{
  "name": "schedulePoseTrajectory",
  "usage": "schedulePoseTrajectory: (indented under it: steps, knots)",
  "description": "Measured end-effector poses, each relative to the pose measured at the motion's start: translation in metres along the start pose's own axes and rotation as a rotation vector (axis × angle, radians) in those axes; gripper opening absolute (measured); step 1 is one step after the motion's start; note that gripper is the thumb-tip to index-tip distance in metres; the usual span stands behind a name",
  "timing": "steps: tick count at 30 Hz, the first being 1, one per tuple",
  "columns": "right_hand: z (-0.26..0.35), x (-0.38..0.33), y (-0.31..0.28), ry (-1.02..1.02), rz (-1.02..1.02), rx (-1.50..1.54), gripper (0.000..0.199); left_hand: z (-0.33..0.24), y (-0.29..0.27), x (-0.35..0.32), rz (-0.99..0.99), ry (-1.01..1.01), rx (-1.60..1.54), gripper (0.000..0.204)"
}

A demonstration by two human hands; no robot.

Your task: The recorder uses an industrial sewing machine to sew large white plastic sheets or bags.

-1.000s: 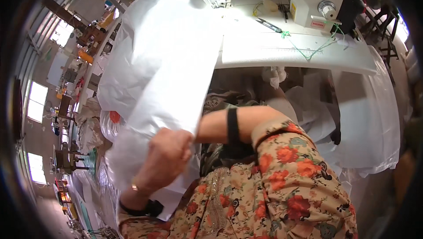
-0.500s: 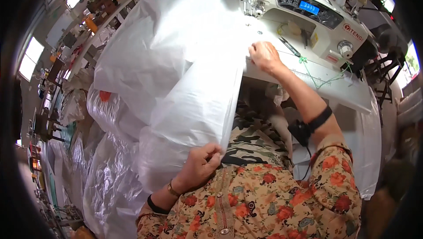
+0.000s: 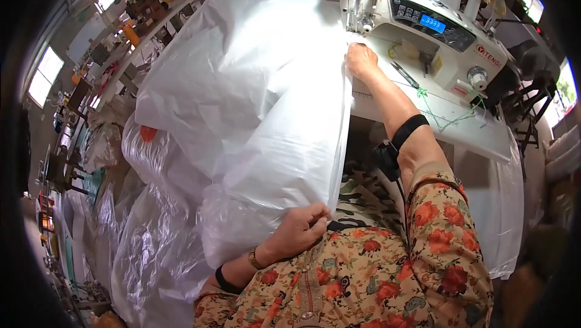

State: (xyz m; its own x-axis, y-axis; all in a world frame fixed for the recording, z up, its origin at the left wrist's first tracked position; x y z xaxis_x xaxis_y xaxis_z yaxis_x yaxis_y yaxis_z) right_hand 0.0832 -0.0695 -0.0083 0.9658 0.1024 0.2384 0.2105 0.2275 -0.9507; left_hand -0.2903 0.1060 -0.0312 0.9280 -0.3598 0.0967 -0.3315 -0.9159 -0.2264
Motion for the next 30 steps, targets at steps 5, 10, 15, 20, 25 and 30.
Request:
schedulePoseTrajectory:
  steps: [5, 10, 15, 20, 25, 30]
  knots:
    - [0.011, 0.004, 0.004, -0.020, -0.042, -0.148, 0.020, 0.003, 0.002, 0.002, 0.012, 0.036, 0.051, 0.012]
    - [0.029, -0.001, 0.006, 0.071, -0.055, -0.211, 0.017, 0.006, 0.002, 0.002, 0.000, 0.059, 0.045, 0.011]
    - [0.036, -0.014, 0.000, 0.104, -0.061, -0.200, 0.015, 0.012, 0.000, 0.004, 0.014, 0.084, 0.041, 0.010]
    - [0.044, -0.029, -0.006, 0.101, 0.068, -0.239, 0.017, 0.016, -0.001, 0.003, 0.054, 0.060, 0.014, 0.010]
    - [0.039, -0.037, -0.010, 0.136, 0.143, -0.214, 0.017, 0.021, -0.001, 0.006, 0.078, 0.093, 0.017, 0.010]
    - [0.033, -0.030, -0.006, 0.191, 0.073, -0.140, 0.017, 0.024, -0.002, 0.006, 0.117, 0.063, -0.003, 0.011]
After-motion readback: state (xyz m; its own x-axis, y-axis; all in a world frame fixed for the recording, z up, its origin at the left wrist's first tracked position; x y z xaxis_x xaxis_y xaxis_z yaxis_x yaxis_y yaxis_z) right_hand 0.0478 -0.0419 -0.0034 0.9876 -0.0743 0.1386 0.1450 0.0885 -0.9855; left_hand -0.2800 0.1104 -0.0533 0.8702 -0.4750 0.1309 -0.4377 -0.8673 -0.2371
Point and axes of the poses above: each hand's wrist, its own x-axis towards the middle knuckle, its own y-axis out of the palm, z = x × y, the point moved 1 cm from there along x, towards the middle knuckle, and after that the axes turned 2 degrees about y, right-handed, at the moved point
